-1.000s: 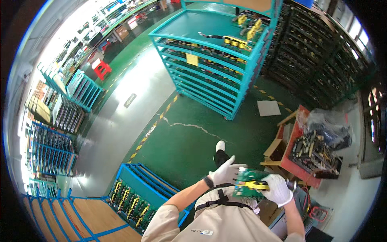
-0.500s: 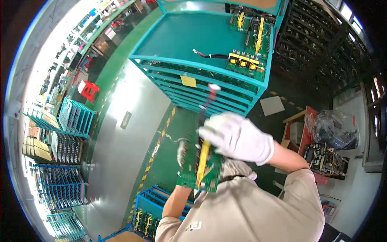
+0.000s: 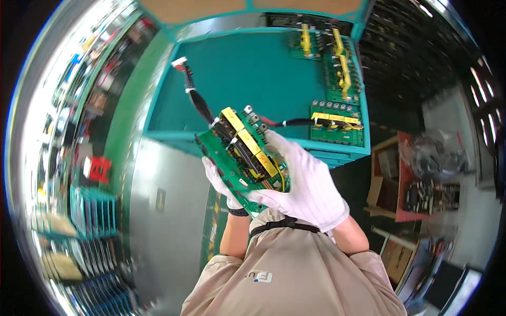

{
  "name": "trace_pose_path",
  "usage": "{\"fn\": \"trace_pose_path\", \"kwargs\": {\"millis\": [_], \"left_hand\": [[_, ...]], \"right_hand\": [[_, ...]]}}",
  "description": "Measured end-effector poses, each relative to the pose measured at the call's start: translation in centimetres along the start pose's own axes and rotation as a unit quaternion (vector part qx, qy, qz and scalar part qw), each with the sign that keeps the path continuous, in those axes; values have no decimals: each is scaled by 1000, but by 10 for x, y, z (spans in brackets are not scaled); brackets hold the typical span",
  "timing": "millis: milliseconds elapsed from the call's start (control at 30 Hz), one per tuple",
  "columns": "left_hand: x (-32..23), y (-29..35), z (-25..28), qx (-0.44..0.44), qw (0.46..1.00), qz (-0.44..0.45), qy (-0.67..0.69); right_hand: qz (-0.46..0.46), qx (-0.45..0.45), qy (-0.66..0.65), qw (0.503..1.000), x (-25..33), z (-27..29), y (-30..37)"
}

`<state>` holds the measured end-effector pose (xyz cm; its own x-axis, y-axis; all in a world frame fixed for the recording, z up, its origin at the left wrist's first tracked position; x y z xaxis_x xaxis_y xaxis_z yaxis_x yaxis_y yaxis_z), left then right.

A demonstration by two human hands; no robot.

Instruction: The person assembles a printed circuit board component by connecting wiring to it by hand, then tests the component with a multimeter before placing it onto a carrier rack.

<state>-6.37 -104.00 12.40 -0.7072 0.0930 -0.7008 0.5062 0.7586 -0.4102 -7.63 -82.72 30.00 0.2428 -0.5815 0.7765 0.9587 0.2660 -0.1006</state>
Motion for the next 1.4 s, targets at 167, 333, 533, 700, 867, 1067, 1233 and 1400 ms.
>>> {"fn": "trace_pose_path", "kwargs": {"millis": [167, 333, 533, 700, 867, 1067, 1233, 1400], "left_hand": [[27, -55, -64, 163, 978, -27, -129], [50, -74, -148, 286, 900, 298, 142], [120, -143, -130, 490, 844, 142, -169], [161, -159, -155, 629, 735, 171, -188], [209, -143, -193, 762, 571, -116, -282], [251, -120, -230, 793, 535, -188, -222], [296, -170, -295, 698, 704, -80, -104], [321, -167, -373, 732, 564, -336, -182]], "right_hand": [[-69, -115, 10, 991, -5, -22, -72], [-145, -190, 27, 971, -22, -36, -127], [-142, -250, 101, 952, -45, -35, -188], [-222, -287, 240, 901, -105, -26, -226], [-260, -276, 327, 866, -140, -37, -251], [-308, -287, 319, 849, -164, -27, -252], [-329, -282, 341, 834, -177, -16, -257], [-318, -299, 335, 835, -185, -10, -258]]}}
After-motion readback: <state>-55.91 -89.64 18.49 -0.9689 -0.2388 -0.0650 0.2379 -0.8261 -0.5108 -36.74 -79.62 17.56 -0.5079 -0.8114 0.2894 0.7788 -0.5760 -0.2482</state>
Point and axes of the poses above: each hand's wrist, its own y-axis away from the middle knuckle, its own z-axis out of the back of the hand, x = y × z, the point moved 10 cm from there along -y, towards the middle knuckle, and after that the axes turned 14 degrees about -z, right-handed, at the moved point
